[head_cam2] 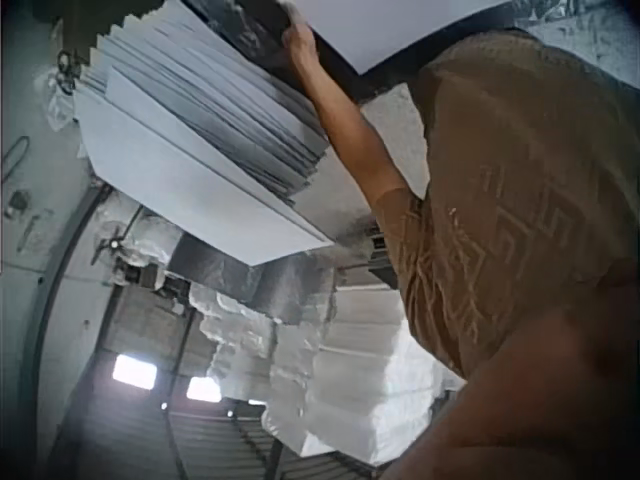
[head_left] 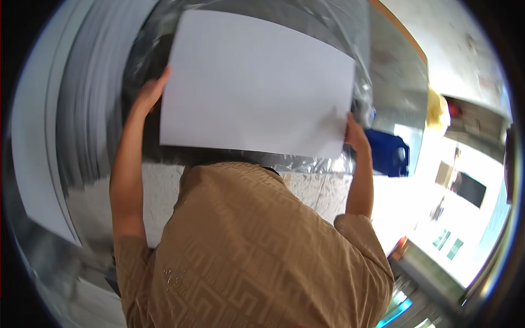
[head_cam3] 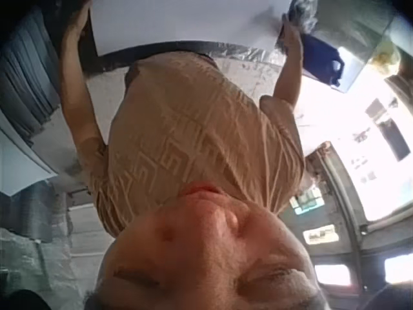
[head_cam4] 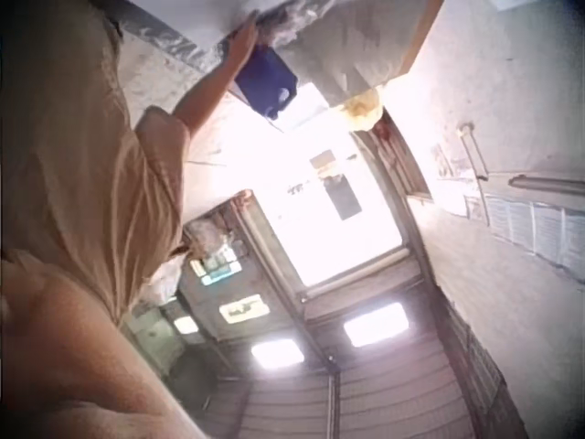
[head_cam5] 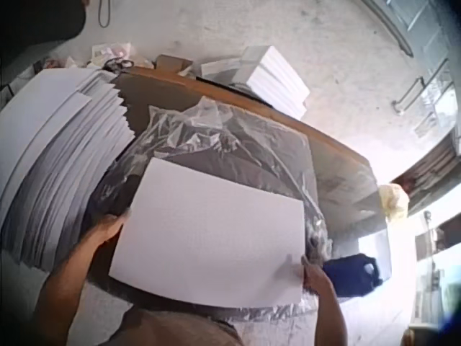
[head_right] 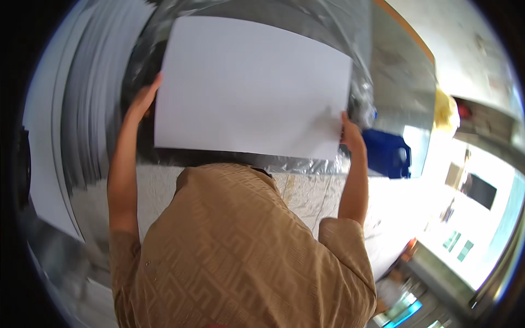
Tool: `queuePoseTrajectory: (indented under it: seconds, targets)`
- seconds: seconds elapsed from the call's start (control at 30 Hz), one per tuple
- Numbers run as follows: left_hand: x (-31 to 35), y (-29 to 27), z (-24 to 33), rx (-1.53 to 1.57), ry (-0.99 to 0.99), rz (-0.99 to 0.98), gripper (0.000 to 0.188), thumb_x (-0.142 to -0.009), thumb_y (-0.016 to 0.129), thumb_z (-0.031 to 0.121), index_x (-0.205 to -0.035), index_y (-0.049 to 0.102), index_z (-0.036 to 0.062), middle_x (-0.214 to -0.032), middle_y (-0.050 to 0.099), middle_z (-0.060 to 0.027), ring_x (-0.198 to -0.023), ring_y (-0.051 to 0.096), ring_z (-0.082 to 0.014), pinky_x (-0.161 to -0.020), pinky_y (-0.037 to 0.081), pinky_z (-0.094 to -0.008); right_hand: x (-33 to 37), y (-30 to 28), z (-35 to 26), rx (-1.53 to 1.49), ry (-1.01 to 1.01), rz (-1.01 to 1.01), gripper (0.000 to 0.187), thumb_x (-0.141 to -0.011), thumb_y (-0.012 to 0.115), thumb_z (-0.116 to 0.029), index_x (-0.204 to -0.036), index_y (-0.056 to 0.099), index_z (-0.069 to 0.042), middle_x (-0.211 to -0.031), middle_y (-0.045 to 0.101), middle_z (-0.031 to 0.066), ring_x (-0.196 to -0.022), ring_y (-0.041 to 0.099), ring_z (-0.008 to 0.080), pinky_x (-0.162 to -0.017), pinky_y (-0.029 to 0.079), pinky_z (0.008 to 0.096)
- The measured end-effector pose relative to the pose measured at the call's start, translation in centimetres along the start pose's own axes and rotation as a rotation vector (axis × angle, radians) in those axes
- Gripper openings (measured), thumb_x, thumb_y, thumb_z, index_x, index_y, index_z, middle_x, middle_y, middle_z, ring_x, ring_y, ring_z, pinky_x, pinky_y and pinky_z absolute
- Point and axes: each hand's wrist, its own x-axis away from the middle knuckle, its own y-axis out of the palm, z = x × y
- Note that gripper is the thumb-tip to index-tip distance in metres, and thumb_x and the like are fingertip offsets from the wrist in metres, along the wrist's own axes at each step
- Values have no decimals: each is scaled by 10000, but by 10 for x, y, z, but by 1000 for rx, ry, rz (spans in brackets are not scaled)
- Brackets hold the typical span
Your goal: The person places a large sheet of clear plastic on a table and stacks multiple sheets of white paper onto it. They then cover the stack with a black sheet and wrap the entire bundle in the plastic sheet, securing it with tape.
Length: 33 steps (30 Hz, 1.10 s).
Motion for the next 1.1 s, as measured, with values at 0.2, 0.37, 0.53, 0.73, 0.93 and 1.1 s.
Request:
queuePoseTrajectory:
  seconds: [0.2,0.37,0.53,0.73,0.93,1.1]
  targets:
    - [-3,28,-25,193,180,-40,945,-808,448,758,-1141,588,-115,-1149,602,-185,-1107,538,-266,-961,368,-362,16,26,49,-155,-150,-3,630,-850,622,-525,-1098,606,54,-985,630,125,-854,628,194,-761,504,321]
    - [-3,42,-32,173,245,50,893,-807,487,733,-1035,629,-118,-1047,623,-191,-1068,560,-254,-898,415,-342,28,34,45,-314,-150,-63,599,-845,648,-480,-1079,607,70,-964,633,115,-834,632,192,-752,502,308]
    - [4,41,-33,290,276,-21,834,-792,512,725,-941,666,-81,-836,659,-145,-797,646,-212,-681,494,-322,32,33,50,-258,-160,-63,519,-844,670,-426,-1016,633,62,-860,635,76,-733,611,163,-666,482,307]
    - [-10,42,-71,274,342,266,927,-751,515,732,-1143,559,-108,-1110,607,-276,-1116,565,-373,-929,451,-413,30,32,33,-397,-287,-183,543,-901,577,-463,-1119,628,31,-977,655,90,-901,628,183,-811,496,298]
    - [116,87,-148,648,473,563,610,-953,428,491,-1185,545,-61,-1118,615,-227,-1079,592,-319,-931,456,-376,31,50,-40,278,-846,409,600,-924,533,-466,-1194,554,69,-1126,616,189,-995,596,286,-870,462,375]
    - [164,71,-348,1682,576,872,567,-994,337,467,-1055,587,-38,-932,666,-165,-871,649,-265,-755,534,-359,92,177,-137,141,-872,12,588,-927,547,-426,-1308,481,17,-1300,524,162,-1177,503,272,-942,423,397]
